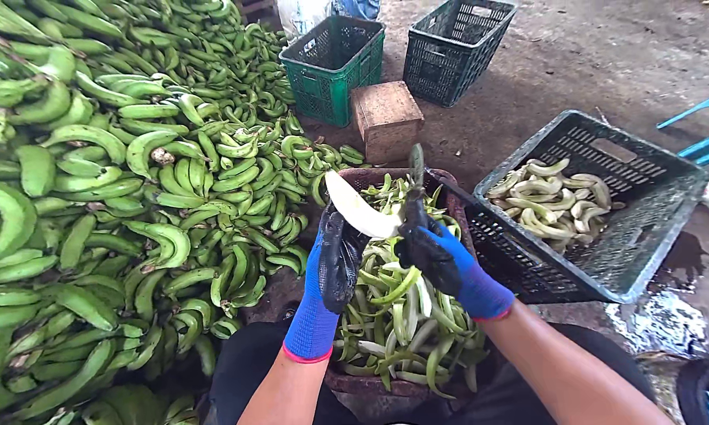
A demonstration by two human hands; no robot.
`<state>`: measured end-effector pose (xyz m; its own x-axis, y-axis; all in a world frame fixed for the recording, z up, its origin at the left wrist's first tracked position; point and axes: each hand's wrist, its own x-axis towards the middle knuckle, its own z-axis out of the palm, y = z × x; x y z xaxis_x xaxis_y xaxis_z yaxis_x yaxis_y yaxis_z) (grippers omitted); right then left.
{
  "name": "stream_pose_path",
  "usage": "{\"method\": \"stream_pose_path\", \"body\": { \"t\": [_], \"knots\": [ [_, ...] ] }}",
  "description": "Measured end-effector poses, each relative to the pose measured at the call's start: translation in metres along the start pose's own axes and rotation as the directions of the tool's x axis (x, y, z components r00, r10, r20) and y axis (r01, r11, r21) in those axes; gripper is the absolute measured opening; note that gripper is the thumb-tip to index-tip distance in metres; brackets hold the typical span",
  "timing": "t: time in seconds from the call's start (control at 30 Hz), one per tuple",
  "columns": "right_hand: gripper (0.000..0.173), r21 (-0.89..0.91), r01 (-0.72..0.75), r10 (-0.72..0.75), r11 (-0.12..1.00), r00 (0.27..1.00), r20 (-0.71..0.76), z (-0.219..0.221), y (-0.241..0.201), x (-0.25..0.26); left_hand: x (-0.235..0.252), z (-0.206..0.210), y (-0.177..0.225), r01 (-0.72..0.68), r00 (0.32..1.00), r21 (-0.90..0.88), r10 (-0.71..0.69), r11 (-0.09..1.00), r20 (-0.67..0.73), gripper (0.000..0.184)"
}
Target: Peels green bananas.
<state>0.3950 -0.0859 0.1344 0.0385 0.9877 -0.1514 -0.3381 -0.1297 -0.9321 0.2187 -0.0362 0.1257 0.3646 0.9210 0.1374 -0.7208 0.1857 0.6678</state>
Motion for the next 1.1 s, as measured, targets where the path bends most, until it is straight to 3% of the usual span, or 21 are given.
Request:
{"method": "stream_pose_path", "body": {
  "t": [0.1, 0.17, 0.23, 0.3, 0.4, 0.5, 0.57, 0.7, 0.83, 0.93, 1.0, 1.1],
  "knots": [
    [0.048, -0.162, 0.213, -0.215, 0.964, 0.976, 0.004, -0.019, -0.009, 0.007, -0.005, -0.004, -0.002, 0.258, 0.95, -0.079, -0.238, 0.963, 0.203, 0.057],
    [0.064, -0.386, 0.385, -0.348, 0.838, 0.923, 0.165, -0.032, -0.02, 0.008, -0.008, -0.006, -0.003, 0.45, 0.86, -0.086, -0.405, 0.889, 0.31, 0.064],
    [0.065, -0.588, 0.494, -0.388, 0.64, 0.869, 0.308, -0.04, -0.026, 0.009, -0.015, 0.009, 0.004, 0.532, 0.815, 0.097, -0.539, 0.841, 0.213, 0.043],
    [0.063, -0.69, 0.518, -0.38, 0.506, 0.852, 0.361, -0.042, -0.028, 0.007, -0.015, 0.019, 0.006, 0.547, 0.8, 0.285, -0.592, 0.787, 0.1, 0.034],
    [0.067, -0.744, 0.497, -0.423, 0.447, 0.85, 0.313, -0.041, -0.03, -0.002, -0.008, 0.011, 0.005, 0.452, 0.868, 0.341, -0.495, 0.824, 0.046, 0.035],
    [0.071, -0.798, 0.425, -0.389, 0.426, 0.883, 0.263, -0.039, -0.03, -0.012, -0.003, 0.003, 0.011, 0.302, 0.953, 0.356, -0.282, 0.884, -0.108, 0.032],
    [0.065, -0.841, 0.408, -0.321, 0.355, 0.898, 0.3, -0.035, -0.022, -0.021, -0.001, 0.0, 0.016, 0.205, 0.964, 0.37, -0.122, 0.906, -0.236, 0.032],
    [0.059, -0.791, 0.602, -0.354, 0.108, 0.767, 0.535, -0.027, -0.004, -0.032, 0.001, -0.002, 0.024, 0.04, 0.943, 0.419, 0.105, 0.907, -0.317, 0.037],
    [0.058, -0.803, 0.596, -0.339, 0.022, 0.76, 0.554, -0.02, -0.004, -0.033, -0.003, -0.004, 0.023, -0.012, 0.95, 0.358, 0.123, 0.934, -0.288, 0.04],
    [0.055, -0.874, 0.482, -0.275, 0.068, 0.851, 0.448, -0.016, -0.011, -0.027, -0.014, 0.002, 0.017, -0.041, 0.969, 0.446, 0.145, 0.894, -0.201, 0.041],
    [0.052, -0.912, 0.408, -0.303, 0.042, 0.875, 0.378, -0.016, -0.017, -0.018, -0.022, 0.012, 0.008, -0.015, 0.976, 0.477, 0.116, 0.879, -0.183, 0.041],
    [0.052, -0.935, 0.337, -0.507, -0.114, 0.789, 0.346, -0.025, -0.026, -0.001, -0.023, 0.019, 0.003, 0.078, 0.978, 0.477, 0.025, 0.875, -0.207, 0.039]
  ]
}}
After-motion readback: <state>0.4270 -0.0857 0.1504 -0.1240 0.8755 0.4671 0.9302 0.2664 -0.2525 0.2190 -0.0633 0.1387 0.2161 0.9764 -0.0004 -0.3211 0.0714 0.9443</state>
